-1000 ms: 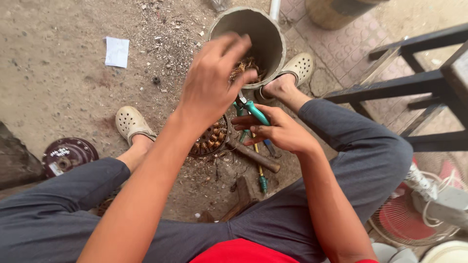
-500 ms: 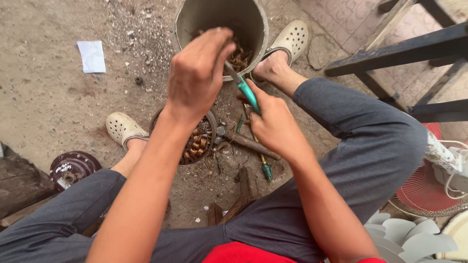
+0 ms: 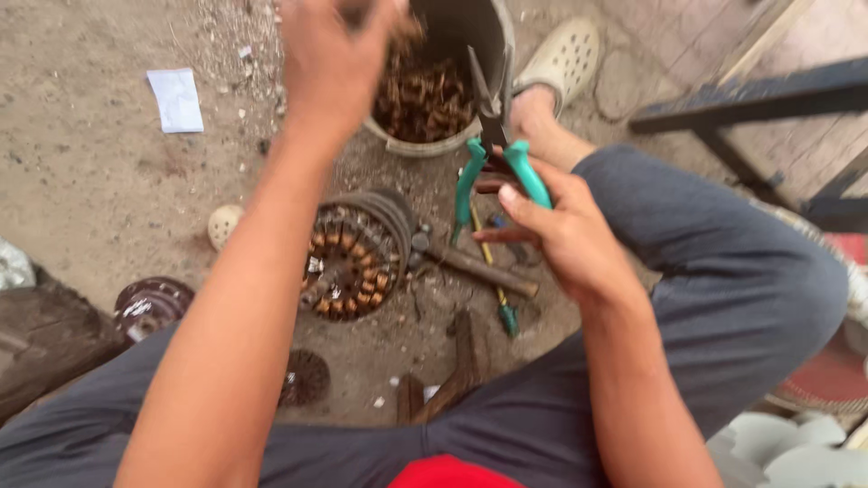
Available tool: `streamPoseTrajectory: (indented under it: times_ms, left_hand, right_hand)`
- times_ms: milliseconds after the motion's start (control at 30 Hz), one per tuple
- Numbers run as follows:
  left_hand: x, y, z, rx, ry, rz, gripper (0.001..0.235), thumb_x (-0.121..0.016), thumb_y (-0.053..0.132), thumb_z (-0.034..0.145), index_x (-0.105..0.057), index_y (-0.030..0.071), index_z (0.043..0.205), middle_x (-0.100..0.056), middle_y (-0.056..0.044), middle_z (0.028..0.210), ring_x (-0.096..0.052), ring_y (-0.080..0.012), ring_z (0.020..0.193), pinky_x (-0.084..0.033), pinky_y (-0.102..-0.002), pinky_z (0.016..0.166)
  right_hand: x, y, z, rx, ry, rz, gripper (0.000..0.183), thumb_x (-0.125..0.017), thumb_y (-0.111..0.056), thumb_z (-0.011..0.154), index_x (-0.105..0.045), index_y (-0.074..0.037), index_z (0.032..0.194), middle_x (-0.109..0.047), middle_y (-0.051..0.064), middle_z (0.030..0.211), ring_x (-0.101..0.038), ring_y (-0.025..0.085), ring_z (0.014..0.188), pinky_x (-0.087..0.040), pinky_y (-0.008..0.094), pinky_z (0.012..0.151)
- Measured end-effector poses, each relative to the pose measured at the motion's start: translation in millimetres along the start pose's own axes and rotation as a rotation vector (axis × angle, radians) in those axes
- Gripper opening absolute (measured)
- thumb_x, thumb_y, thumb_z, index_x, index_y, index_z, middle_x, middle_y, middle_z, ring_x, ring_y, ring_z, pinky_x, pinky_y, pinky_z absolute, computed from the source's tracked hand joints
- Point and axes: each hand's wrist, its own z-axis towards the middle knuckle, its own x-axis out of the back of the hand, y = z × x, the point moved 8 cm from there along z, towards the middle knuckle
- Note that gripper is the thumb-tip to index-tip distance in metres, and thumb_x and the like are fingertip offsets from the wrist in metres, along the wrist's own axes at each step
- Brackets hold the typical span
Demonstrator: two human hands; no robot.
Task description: The person sits on the ground and uses pliers to pull copper wire coils out of a motor stator. The removed wire is placed into a nearby bucket.
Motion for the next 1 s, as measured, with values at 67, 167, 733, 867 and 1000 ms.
streamPoseTrajectory:
  times_ms: [67,167,733,867,1000]
  left_hand:
    - [-9.6,0.5,-7.8,0.088,-0.151,0.086,0.036,-0.077,0.028,0.099,-0.071,-0.001,0.119,-0.076,-0.016,0.111,-0.074,-0.0292,0.101,-0.056,-0.042,0.093]
    - [13.3,10.5,-26.7,0.048,-0.141,0.167,0.044,-0.077,0.025,0.098,-0.068,-0.004,0.130,-0.075,-0.020,0.117,-0.072,-0.0318,0.107,-0.054,-0.046,0.097]
    - [105.2,-32.0,-270.6,0.670,0.323,0.131,0.046,-0.065,0.028,0.106,-0.056,-0.001,0.140,-0.057,-0.023,0.142,-0.051,-0.0380,0.135,-0.038,-0.050,0.114]
    - [78.1,-47.1,-278.3,0.742,0.294,0.098,0.068,-0.063,0.048,0.104,-0.045,0.000,0.149,-0.050,-0.025,0.148,-0.046,-0.0430,0.139,-0.035,-0.052,0.114]
    - [67.2,-59.1,-292.6,0.811,0.240,0.105,0.066,-0.060,0.054,0.101,-0.051,0.006,0.145,-0.054,-0.020,0.147,-0.053,-0.0379,0.136,-0.042,-0.049,0.112]
  right_hand:
    - [0.7,-4.5,1.3,0.015,-0.013,0.101,0.049,-0.058,-0.010,0.096,-0.050,0.000,0.144,-0.060,0.011,0.138,-0.059,0.024,0.130,-0.061,0.045,0.088]
    - [1.0,3.2,2.6,-0.030,-0.036,0.211,0.054,-0.059,-0.013,0.098,-0.046,0.000,0.149,-0.063,0.018,0.135,-0.063,0.029,0.127,-0.060,0.046,0.093]
    - [-65.6,48.6,-53.0,0.368,-0.240,-1.122,0.063,-0.075,-0.013,0.075,-0.054,0.003,0.132,-0.066,0.020,0.111,-0.065,0.033,0.100,-0.051,0.043,0.087]
    - [-53.7,57.2,-70.8,0.404,-0.033,-1.168,0.036,-0.074,-0.015,0.082,-0.056,-0.002,0.111,-0.062,0.017,0.089,-0.062,0.033,0.075,-0.052,0.044,0.070]
    - [-70.8,59.2,-83.0,0.786,-0.012,-0.960,0.033,-0.070,-0.007,0.091,-0.048,-0.001,0.116,-0.059,0.013,0.085,-0.061,0.027,0.066,-0.049,0.040,0.061]
